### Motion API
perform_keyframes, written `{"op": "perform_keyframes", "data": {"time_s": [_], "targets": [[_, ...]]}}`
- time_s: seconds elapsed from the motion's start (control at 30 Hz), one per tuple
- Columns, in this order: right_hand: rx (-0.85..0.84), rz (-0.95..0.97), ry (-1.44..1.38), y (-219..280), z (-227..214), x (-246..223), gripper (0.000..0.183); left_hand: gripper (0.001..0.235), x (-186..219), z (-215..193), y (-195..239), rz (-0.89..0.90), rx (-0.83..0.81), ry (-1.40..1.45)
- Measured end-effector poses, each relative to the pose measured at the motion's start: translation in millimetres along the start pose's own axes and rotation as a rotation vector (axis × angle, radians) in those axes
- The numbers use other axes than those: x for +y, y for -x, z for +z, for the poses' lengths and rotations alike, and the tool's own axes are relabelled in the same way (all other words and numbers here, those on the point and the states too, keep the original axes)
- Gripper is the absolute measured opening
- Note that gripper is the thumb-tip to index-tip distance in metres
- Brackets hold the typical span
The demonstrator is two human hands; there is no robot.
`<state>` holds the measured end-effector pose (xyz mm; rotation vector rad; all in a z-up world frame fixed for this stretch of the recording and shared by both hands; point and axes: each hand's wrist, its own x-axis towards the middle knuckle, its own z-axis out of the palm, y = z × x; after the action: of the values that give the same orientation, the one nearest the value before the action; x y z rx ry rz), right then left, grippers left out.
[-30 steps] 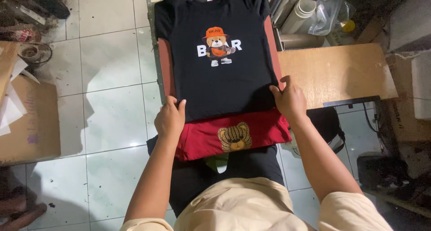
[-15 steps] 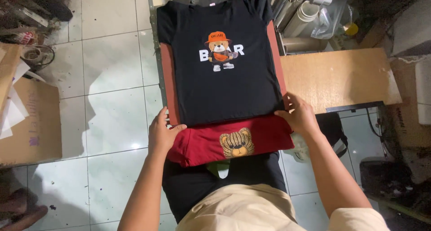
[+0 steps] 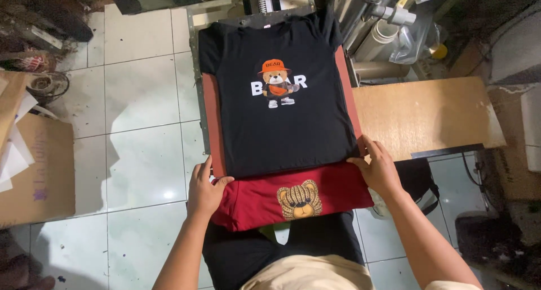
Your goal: The person folds a red t-shirt with a bear graphic and a black t-shirt with a bear graphic using a cardboard folding board. They place the shirts on the board, fold the sides and bottom up, and then fold the shirts in half.
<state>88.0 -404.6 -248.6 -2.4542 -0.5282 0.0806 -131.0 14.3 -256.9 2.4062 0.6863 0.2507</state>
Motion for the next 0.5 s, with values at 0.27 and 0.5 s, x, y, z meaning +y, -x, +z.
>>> {"op": "perform_keyframes", "data": {"time_s": [0.27, 0.5], "targets": [[0.008, -0.055, 0.047, -34.8, 0.7, 1.7, 0.071, 0.091, 1.5, 5.3, -29.3, 0.02, 0.024, -0.009], [0.025, -0.138, 0.05, -86.3, 6.7, 2.5, 0.052, 0.092, 10.9, 3.4, -77.4, -0.001, 0.007, -0.051]]}}
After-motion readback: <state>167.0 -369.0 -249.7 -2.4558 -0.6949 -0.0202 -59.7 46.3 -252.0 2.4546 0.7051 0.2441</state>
